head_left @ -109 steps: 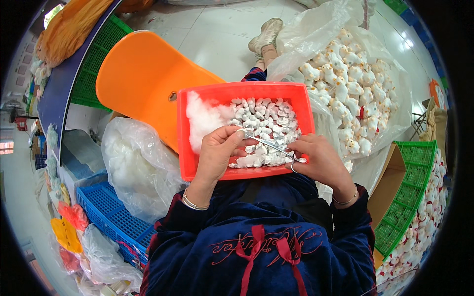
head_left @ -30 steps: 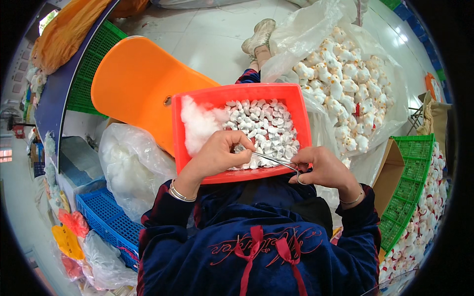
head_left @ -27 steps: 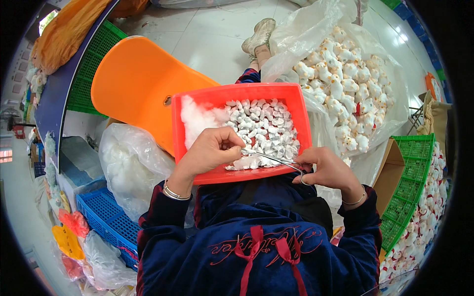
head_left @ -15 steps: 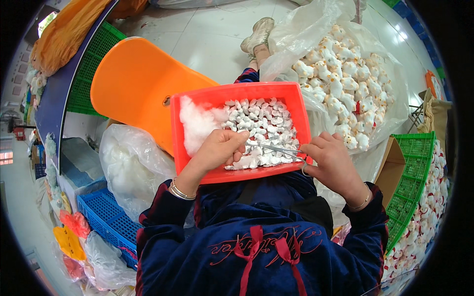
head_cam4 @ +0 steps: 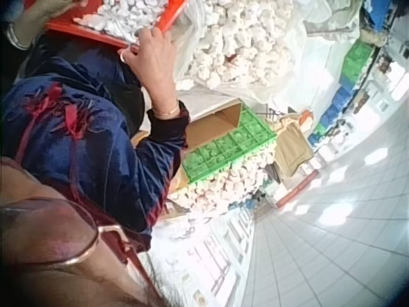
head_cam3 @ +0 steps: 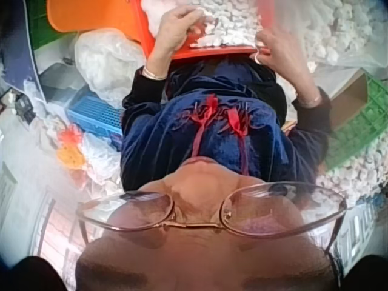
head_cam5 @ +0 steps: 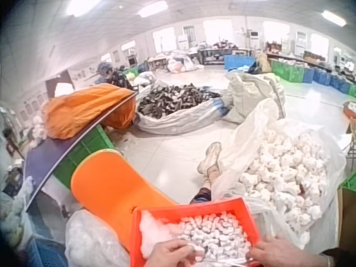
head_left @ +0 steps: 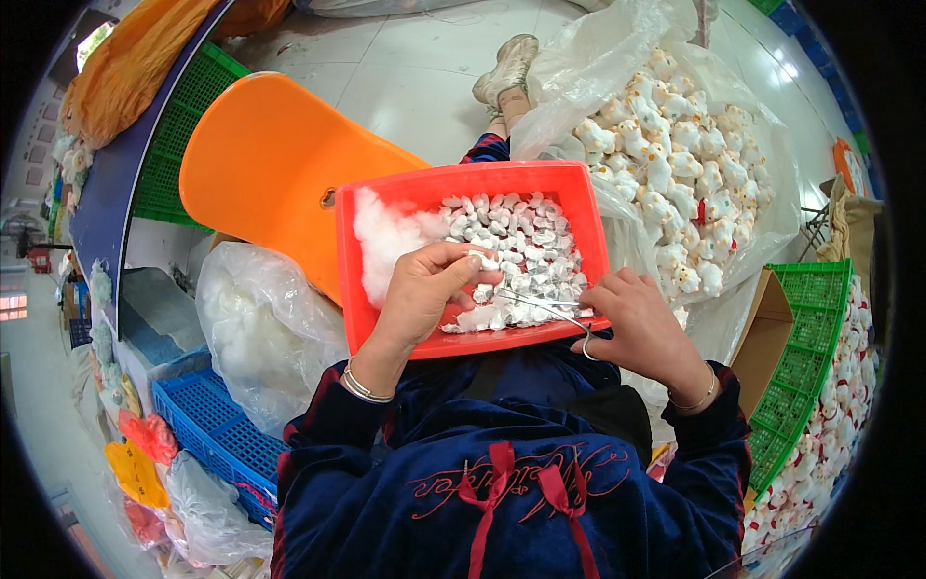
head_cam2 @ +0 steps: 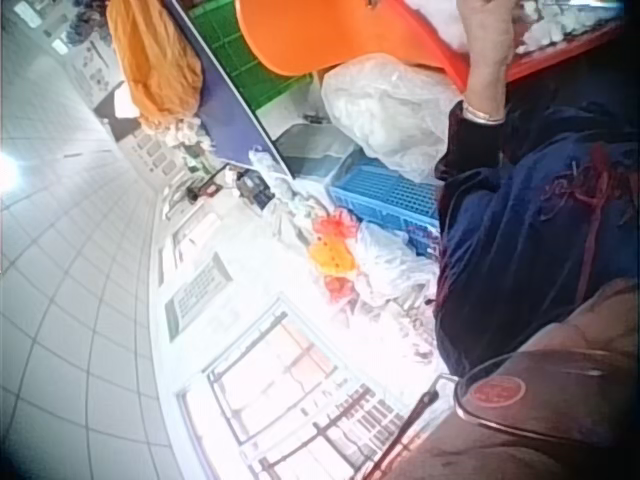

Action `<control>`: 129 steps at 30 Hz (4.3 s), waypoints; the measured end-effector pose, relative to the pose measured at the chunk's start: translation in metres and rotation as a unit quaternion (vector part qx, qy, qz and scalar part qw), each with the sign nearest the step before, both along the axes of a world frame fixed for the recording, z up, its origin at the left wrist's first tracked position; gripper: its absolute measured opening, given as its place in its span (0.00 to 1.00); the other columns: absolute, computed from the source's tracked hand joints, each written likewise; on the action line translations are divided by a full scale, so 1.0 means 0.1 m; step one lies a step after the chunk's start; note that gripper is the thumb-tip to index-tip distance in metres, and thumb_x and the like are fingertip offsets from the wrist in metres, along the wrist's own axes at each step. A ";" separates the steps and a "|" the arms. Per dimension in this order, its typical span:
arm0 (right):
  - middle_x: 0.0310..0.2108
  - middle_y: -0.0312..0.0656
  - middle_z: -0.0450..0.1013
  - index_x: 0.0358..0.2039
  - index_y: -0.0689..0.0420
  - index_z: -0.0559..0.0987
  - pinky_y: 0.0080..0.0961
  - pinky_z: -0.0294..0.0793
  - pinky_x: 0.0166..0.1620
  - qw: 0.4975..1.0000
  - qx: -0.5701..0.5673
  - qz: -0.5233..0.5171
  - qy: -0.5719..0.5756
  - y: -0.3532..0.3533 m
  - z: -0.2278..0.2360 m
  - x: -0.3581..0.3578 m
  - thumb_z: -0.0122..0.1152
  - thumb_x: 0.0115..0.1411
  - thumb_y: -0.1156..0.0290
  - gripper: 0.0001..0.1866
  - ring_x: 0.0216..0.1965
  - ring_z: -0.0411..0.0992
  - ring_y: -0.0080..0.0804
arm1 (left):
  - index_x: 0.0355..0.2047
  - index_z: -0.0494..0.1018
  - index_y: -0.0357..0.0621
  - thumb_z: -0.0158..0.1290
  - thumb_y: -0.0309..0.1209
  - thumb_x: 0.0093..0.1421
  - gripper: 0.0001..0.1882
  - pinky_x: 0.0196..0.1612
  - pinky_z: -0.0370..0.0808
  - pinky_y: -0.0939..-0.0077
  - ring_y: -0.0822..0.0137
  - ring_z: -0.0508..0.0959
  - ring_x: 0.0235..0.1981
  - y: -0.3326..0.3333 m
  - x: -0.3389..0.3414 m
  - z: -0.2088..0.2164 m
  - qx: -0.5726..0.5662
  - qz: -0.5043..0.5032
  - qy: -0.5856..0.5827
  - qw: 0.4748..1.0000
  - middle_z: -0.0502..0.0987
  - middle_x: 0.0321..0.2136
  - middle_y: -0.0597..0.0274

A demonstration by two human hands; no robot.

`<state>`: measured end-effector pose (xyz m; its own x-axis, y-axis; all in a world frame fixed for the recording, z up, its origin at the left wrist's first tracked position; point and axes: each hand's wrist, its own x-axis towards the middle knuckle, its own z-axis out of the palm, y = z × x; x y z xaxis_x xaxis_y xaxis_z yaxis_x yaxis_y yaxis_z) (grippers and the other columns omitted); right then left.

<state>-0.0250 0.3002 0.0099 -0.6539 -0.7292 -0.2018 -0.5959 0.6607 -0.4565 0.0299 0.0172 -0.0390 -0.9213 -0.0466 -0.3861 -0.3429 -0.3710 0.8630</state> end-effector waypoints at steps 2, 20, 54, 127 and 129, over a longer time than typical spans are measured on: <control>0.36 0.40 0.76 0.40 0.54 0.82 0.38 0.67 0.46 0.997 -0.031 -0.011 -0.069 0.00 0.00 0.00 0.78 0.48 0.58 0.21 0.44 0.73 0.42 | 0.46 0.80 0.31 0.55 0.26 0.70 0.11 0.29 0.81 0.84 0.69 0.85 0.38 -0.01 0.01 -0.07 -0.004 0.007 -0.010 1.000 0.84 0.40 0.51; 0.23 0.45 0.76 0.34 0.60 0.83 0.41 0.74 0.34 0.989 -0.091 -0.042 -0.110 -0.17 -0.06 0.01 0.74 0.50 0.66 0.14 0.29 0.76 0.46 | 0.44 0.80 0.30 0.57 0.29 0.69 0.12 0.35 0.85 0.78 0.65 0.86 0.42 0.09 0.06 -0.08 0.014 0.040 -0.010 0.999 0.84 0.38 0.54; 0.24 0.42 0.71 0.30 0.63 0.75 0.29 0.72 0.35 0.932 -0.216 -0.055 -0.287 -0.26 -0.27 0.04 0.80 0.50 0.65 0.21 0.28 0.69 0.31 | 0.43 0.78 0.33 0.57 0.22 0.68 0.06 0.37 0.80 0.82 0.73 0.83 0.33 0.20 0.19 -0.10 -0.075 0.101 0.159 0.979 0.81 0.34 0.60; 0.17 0.28 0.68 0.29 0.61 0.81 0.21 0.62 0.25 0.879 -0.099 -0.074 -0.460 0.07 -0.07 0.00 0.78 0.54 0.65 0.14 0.21 0.63 0.15 | 0.42 0.74 0.40 0.57 0.20 0.62 0.08 0.36 0.75 0.86 0.81 0.78 0.31 -0.17 0.00 0.09 -0.134 -0.304 0.041 0.942 0.78 0.31 0.69; 0.17 0.29 0.68 0.29 0.60 0.81 0.21 0.62 0.25 0.893 -0.099 -0.071 -0.434 0.08 -0.06 -0.01 0.78 0.54 0.65 0.14 0.21 0.62 0.15 | 0.43 0.75 0.39 0.57 0.20 0.64 0.07 0.35 0.76 0.86 0.80 0.80 0.31 -0.16 -0.02 0.11 -0.104 -0.301 0.033 0.948 0.80 0.32 0.66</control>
